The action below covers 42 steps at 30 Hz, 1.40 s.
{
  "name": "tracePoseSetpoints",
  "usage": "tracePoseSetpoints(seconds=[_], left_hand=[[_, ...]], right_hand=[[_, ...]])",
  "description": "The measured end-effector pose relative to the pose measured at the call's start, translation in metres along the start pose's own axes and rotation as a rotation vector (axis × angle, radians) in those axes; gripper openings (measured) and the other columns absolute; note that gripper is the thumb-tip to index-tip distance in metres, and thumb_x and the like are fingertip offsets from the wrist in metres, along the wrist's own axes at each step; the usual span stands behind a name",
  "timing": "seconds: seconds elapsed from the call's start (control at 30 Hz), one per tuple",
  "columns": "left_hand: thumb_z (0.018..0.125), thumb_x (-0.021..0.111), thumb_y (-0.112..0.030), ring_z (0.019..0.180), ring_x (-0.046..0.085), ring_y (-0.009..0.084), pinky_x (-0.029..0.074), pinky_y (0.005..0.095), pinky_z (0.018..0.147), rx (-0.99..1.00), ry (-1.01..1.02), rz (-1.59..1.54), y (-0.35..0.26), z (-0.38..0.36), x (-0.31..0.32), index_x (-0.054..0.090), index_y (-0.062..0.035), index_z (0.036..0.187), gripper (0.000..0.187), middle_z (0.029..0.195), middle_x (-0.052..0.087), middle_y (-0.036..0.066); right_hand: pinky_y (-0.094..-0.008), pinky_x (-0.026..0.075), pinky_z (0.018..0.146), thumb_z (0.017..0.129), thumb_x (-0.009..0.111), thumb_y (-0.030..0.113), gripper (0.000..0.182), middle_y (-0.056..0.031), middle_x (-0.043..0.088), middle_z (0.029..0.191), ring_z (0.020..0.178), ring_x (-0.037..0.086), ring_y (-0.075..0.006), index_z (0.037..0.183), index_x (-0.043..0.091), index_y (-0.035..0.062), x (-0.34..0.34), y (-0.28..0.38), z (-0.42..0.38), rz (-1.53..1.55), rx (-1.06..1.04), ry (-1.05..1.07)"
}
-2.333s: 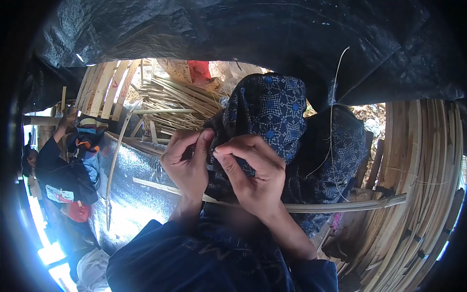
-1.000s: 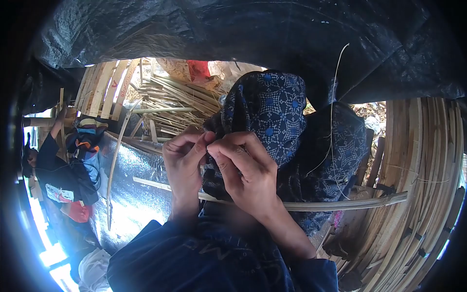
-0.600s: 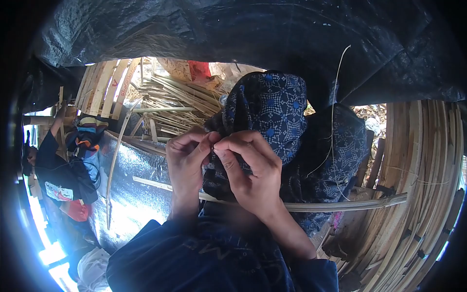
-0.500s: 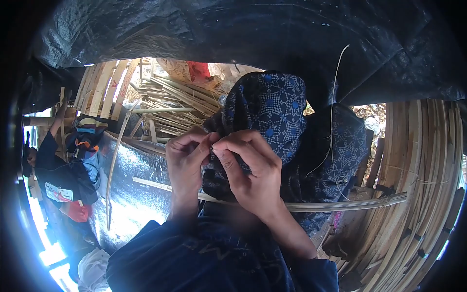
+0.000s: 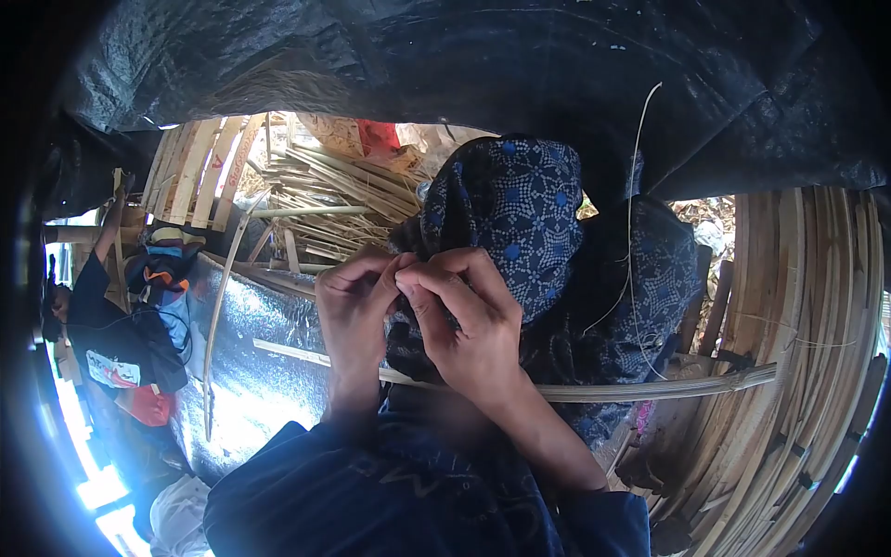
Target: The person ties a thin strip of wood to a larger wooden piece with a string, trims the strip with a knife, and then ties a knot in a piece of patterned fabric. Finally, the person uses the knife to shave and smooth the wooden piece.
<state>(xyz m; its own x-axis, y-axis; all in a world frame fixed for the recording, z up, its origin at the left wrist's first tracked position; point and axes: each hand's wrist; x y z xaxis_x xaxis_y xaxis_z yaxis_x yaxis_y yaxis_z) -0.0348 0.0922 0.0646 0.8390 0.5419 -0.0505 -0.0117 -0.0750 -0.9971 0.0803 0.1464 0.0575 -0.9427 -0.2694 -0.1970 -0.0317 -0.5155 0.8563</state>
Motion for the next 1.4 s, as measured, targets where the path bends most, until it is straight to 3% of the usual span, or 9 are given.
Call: tracePoseSetpoints(seconds=[0.17, 0.23, 0.4, 0.63, 0.73, 0.83, 1.07, 1.23, 1.4], left_hand=[[0.082, 0.070, -0.004, 0.057, 0.048, 0.0006, 0.034, 0.0169, 0.048, 0.060, -0.003, -0.061, 0.001, 0.002, 0.002, 0.070, 0.0007, 0.085, 0.005, 0.072, 0.060, 0.000], [0.082, 0.070, -0.004, 0.057, 0.049, 0.0010, 0.034, 0.0169, 0.047, 0.087, -0.017, -0.097, 0.001, 0.002, 0.004, 0.070, 0.0007, 0.085, 0.006, 0.072, 0.059, 0.000], [0.082, 0.071, -0.006, 0.058, 0.051, 0.0038, 0.037, 0.0183, 0.048, 0.247, -0.099, -0.087, 0.007, 0.005, 0.005, 0.069, 0.0014, 0.085, 0.008, 0.074, 0.058, 0.002], [0.093, 0.059, -0.026, 0.055, 0.048, 0.0077, 0.038, 0.0212, 0.052, 0.064, -0.035, -0.329, 0.004, 0.006, 0.007, 0.068, 0.0027, 0.082, 0.031, 0.069, 0.055, 0.003], [0.098, 0.045, -0.037, 0.050, 0.038, 0.0076, 0.031, 0.0219, 0.049, -0.181, 0.078, -0.477, -0.002, 0.010, 0.007, 0.052, -0.0057, 0.059, 0.051, 0.057, 0.046, 0.000], [0.098, 0.045, -0.034, 0.048, 0.033, 0.0072, 0.027, 0.0220, 0.047, -0.244, 0.308, -0.685, 0.008, 0.014, -0.001, 0.041, -0.0133, 0.059, 0.045, 0.055, 0.034, -0.002], [0.097, 0.049, -0.032, 0.048, 0.029, 0.0057, 0.025, 0.0216, 0.048, -0.441, 0.288, -0.696, 0.005, 0.012, -0.001, 0.037, -0.0146, 0.055, 0.047, 0.053, 0.032, -0.007], [0.095, 0.055, -0.025, 0.049, 0.029, 0.0040, 0.024, 0.0211, 0.048, -0.445, 0.304, -0.697, 0.009, 0.008, -0.001, 0.058, -0.0108, 0.066, 0.033, 0.054, 0.034, -0.008], [0.094, 0.055, -0.017, 0.046, 0.033, 0.0024, 0.027, 0.0191, 0.045, -0.411, 0.282, -0.681, 0.008, 0.002, 0.001, 0.061, -0.0107, 0.081, 0.016, 0.054, 0.037, -0.009]], right_hand=[[-0.0252, 0.050, 0.064, 0.080, 0.067, -0.004, 0.014, -0.0062, 0.060, 0.085, 0.074, 0.061, -0.0139, 0.094, 0.067, 0.0008, -0.003, -0.001, -0.002, 0.128, 0.106, 0.062], [-0.0222, 0.046, 0.072, 0.084, 0.064, -0.004, 0.013, -0.0045, 0.059, 0.086, 0.079, 0.058, -0.0098, 0.096, 0.064, -0.0031, -0.004, -0.004, -0.004, 0.680, 0.381, -0.039], [-0.0162, 0.038, 0.070, 0.089, 0.060, 0.000, 0.013, 0.0004, 0.058, 0.091, 0.078, 0.049, -0.0023, 0.102, 0.060, -0.0020, -0.016, -0.014, -0.003, 0.871, 0.570, -0.118], [-0.0161, 0.038, 0.071, 0.091, 0.058, 0.002, 0.012, -0.0009, 0.057, 0.094, 0.079, 0.048, -0.0021, 0.102, 0.057, -0.0005, -0.014, -0.009, -0.001, 0.809, 0.561, -0.087], [-0.0162, 0.039, 0.072, 0.092, 0.057, 0.002, 0.012, -0.0017, 0.057, 0.095, 0.081, 0.048, -0.0025, 0.103, 0.056, 0.0001, -0.012, -0.014, -0.004, 0.759, 0.482, -0.054], [-0.0164, 0.039, 0.073, 0.090, 0.059, 0.001, 0.016, -0.0015, 0.057, 0.094, 0.082, 0.050, -0.0031, 0.106, 0.055, -0.0005, -0.014, -0.015, -0.006, 0.715, 0.492, -0.030], [-0.0196, 0.044, 0.073, 0.085, 0.065, -0.003, 0.015, -0.0038, 0.062, 0.094, 0.084, 0.055, -0.0058, 0.100, 0.063, -0.0029, -0.014, -0.009, -0.007, 0.684, 0.544, -0.011], [-0.0225, 0.046, 0.076, 0.083, 0.066, -0.004, 0.012, -0.0057, 0.064, 0.089, 0.084, 0.060, -0.0109, 0.095, 0.066, -0.0033, -0.002, -0.004, -0.005, 0.573, 0.398, -0.077], [-0.0250, 0.048, 0.069, 0.079, 0.069, -0.001, 0.012, -0.0074, 0.064, 0.084, 0.080, 0.062, -0.0165, 0.091, 0.068, 0.0013, 0.001, -0.009, -0.007, 0.231, 0.191, -0.081]])
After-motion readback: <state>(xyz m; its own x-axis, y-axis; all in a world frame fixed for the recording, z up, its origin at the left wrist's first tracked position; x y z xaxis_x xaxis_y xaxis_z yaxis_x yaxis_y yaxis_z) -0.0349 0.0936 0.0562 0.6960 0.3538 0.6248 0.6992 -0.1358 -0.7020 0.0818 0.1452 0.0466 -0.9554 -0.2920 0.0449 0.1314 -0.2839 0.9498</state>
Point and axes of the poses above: each hand's wrist, its own z-axis towards the middle knuckle, its own x-axis out of the palm, y = z × x
